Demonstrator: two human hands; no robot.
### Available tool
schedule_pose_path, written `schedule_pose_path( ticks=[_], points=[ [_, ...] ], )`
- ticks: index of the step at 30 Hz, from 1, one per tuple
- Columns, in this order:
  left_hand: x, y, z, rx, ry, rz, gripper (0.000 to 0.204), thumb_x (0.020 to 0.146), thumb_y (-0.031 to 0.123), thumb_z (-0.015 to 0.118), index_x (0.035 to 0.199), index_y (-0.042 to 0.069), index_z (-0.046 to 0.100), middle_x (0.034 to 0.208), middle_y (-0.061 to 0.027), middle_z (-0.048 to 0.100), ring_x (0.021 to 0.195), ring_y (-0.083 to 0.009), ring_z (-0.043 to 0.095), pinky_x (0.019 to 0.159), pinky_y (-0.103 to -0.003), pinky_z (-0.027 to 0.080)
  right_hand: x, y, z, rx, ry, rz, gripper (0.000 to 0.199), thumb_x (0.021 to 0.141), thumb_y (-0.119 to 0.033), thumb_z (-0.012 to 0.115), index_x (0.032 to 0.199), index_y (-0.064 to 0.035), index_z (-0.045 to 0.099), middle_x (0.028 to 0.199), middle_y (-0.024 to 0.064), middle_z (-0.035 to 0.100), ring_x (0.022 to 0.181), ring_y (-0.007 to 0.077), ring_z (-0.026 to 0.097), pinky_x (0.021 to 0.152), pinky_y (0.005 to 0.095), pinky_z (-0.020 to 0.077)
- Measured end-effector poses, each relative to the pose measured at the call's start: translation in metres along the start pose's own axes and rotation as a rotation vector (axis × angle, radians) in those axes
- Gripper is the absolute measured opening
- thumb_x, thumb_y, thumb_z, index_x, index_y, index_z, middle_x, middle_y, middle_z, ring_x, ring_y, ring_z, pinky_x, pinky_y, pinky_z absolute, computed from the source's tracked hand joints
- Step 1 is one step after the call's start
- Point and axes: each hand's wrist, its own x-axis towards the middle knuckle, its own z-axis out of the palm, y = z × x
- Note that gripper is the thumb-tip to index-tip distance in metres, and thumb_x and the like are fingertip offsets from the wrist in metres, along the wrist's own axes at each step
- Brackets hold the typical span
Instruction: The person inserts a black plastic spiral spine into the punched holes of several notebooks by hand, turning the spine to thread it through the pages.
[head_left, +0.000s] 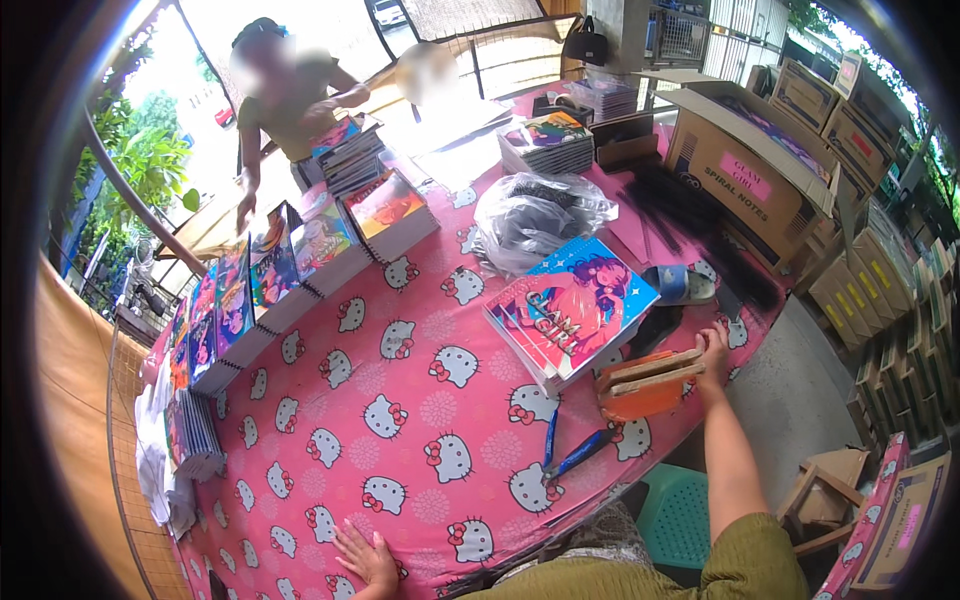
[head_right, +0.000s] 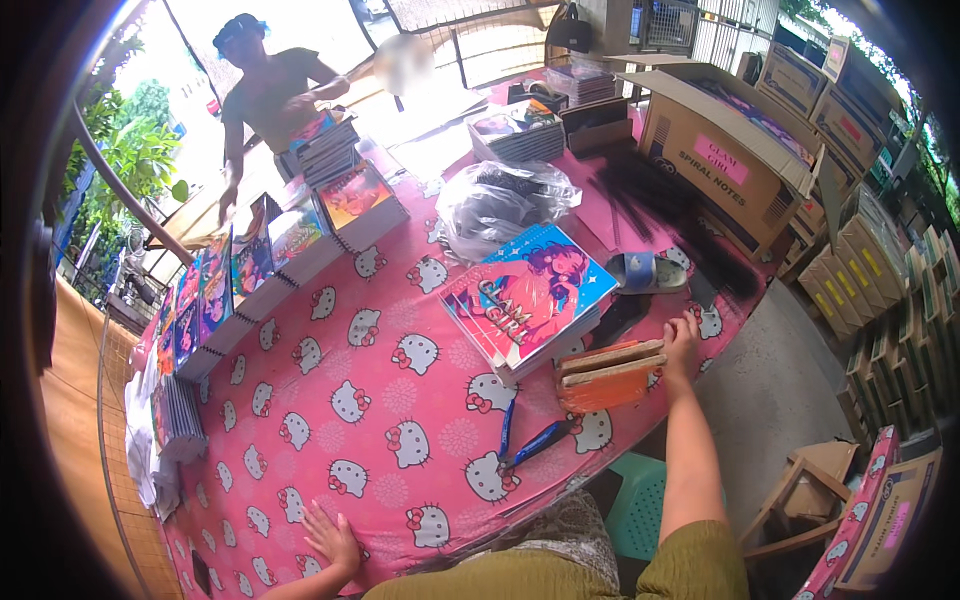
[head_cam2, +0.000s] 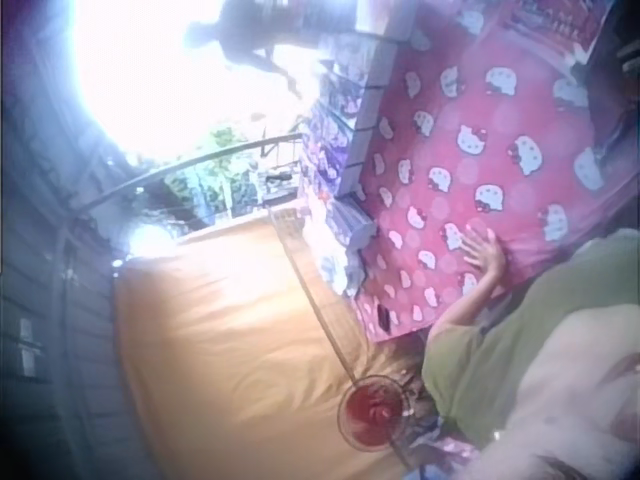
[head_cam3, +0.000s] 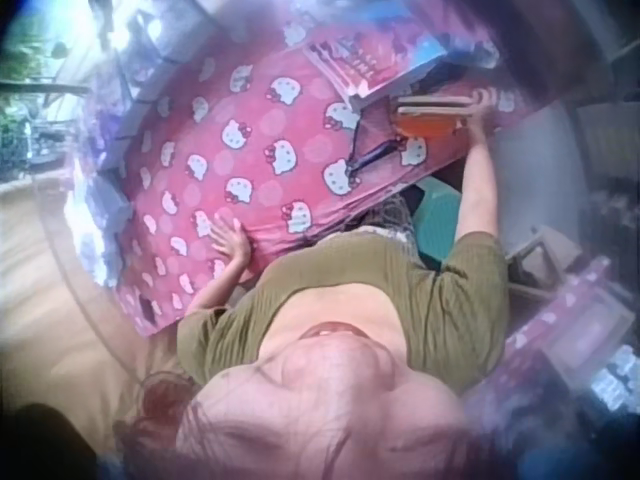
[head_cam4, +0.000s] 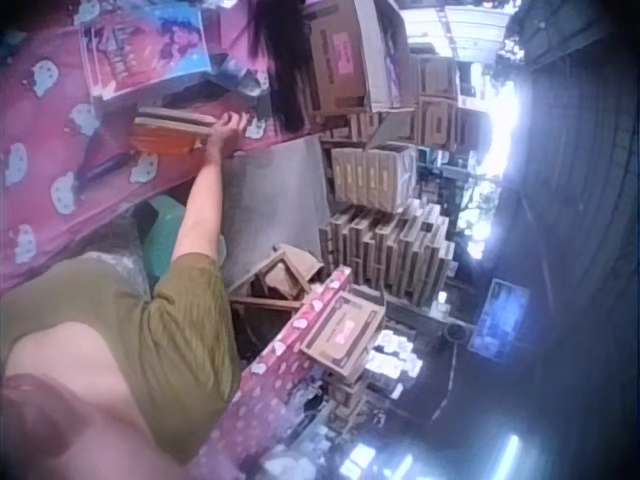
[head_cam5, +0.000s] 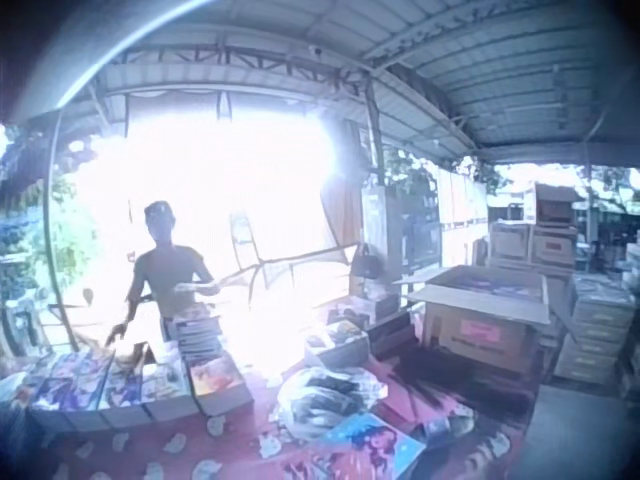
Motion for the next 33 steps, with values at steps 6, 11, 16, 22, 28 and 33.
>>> schedule_pose_path(
  ticks=[6,11,16,22,28,33],
  points=[
    [-0.001,-0.003,-0.002,-0.041,-0.008,-0.025,0.073,0.093,0.04,0.043,0.155,0.016,0.011,0.162,-0.0096,0.002,0.148,-0.0302,0.0,0.115,-0.056,-0.002,0.0,0.003,0.005,0.037,0.019,-0.004,0.013,0.086,-0.008,0.063,0.094,0.0015,0.062,0.124,0.0224,0.055,0.112,0.0391,0.055,0.095,0.0432,0.0446],
    [-0.002,-0.002,-0.003,-0.065,-0.014,-0.041,0.073,0.092,0.041,0.043,0.155,0.018,0.012,0.161,-0.0086,0.003,0.149,-0.029,-0.001,0.115,-0.056,-0.002,-0.002,0.005,0.004,0.032,0.024,-0.015,0.013,0.085,-0.008,0.063,0.093,0.0022,0.063,0.123,0.0222,0.056,0.109,0.0389,0.057,0.093,0.043,0.0462],
    [0.002,-0.004,0.002,-0.023,0.004,-0.034,0.072,0.092,0.04,0.043,0.154,0.018,0.013,0.161,-0.0081,0.004,0.149,-0.0278,0.0,0.115,-0.056,-0.001,-0.001,0.005,0.005,0.046,0.024,0.014,0.014,0.085,-0.009,0.065,0.093,0.0021,0.063,0.123,0.0211,0.056,0.108,0.0374,0.058,0.091,0.0414,0.0477],
    [0.002,-0.002,0.001,-0.067,0.001,-0.06,0.071,0.092,0.04,0.044,0.153,0.018,0.016,0.161,-0.0072,0.006,0.149,-0.0264,-0.001,0.115,-0.056,-0.001,0.0,0.002,0.009,0.05,0.033,0.011,0.015,0.085,-0.01,0.065,0.093,0.0024,0.062,0.125,0.0201,0.055,0.102,0.0339,0.061,0.086,0.0392,0.0501],
    [0.001,0.004,-0.006,-0.059,0.012,-0.033,0.071,0.092,0.042,0.043,0.153,0.016,0.017,0.16,-0.0133,0.008,0.148,-0.0312,0.004,0.115,-0.056,0.003,0.0,-0.007,0.006,0.062,0.011,0.08,0.013,0.085,-0.007,0.063,0.094,0.0029,0.061,0.124,0.0199,0.055,0.101,0.0331,0.061,0.085,0.038,0.0504],
    [-0.002,-0.007,0.004,0.008,-0.026,0.004,0.075,0.094,0.051,0.039,0.154,0.017,0.01,0.159,-0.0164,0.008,0.147,-0.0342,0.006,0.114,-0.058,0.006,-0.001,0.0,-0.001,-0.023,-0.001,0.006,0.014,0.084,0.001,0.051,0.094,0.0018,0.06,0.123,0.0198,0.056,0.111,0.0364,0.056,0.096,0.0384,0.0449]
  ],
)
